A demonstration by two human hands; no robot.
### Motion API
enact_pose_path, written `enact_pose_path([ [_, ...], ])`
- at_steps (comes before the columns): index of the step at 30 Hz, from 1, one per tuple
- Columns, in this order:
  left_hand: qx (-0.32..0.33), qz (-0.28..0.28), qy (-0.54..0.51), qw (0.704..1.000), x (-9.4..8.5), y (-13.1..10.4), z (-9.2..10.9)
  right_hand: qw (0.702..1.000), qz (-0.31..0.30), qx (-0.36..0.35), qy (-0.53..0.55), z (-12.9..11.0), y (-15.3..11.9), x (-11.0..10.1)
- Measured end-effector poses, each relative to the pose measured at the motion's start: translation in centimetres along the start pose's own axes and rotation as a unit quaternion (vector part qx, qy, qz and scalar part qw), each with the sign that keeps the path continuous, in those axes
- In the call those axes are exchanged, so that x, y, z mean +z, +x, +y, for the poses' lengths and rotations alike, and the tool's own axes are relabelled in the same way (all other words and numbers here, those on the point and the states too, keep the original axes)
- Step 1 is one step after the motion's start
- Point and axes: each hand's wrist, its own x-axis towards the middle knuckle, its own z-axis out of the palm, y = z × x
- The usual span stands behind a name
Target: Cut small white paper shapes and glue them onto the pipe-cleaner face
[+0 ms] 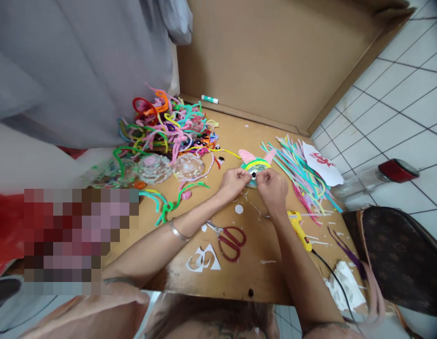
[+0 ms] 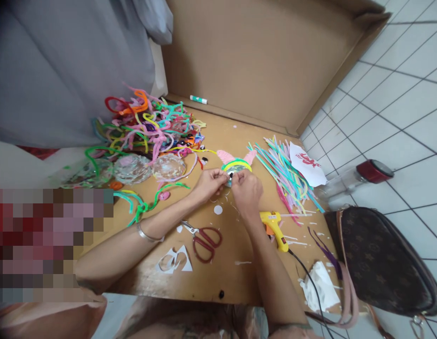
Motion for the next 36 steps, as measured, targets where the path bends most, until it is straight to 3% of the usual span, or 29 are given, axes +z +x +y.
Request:
enact_pose_path([
  [7,0.035,-0.003,0.035,0.999,0.0,0.3,0.0,0.995,0.052,-0.087,-0.017,0.3,0.2,0.3],
  [11,0.071,0.008,0.079,0.994,-0.2,0.4,0.2,0.992,0.042,-0.118,-0.021,0.6,0.7,0.3],
  [15,0.101,0.029,0.103,0.989,-0.3,0.8,0.2,0.994,0.017,-0.101,-0.035,0.4,1.2,0.0],
  [24,0.084,0.022,0.140,0.986,-0.2,0.9,0.4,0.996,-0.018,-0.029,-0.084,-0.2,1.4,-0.6],
  [36,0.074,0.018,0.175,0.982,0.4,0.1,1.0,0.999,0.009,-0.021,-0.041,0.7,0.6,-1.0],
])
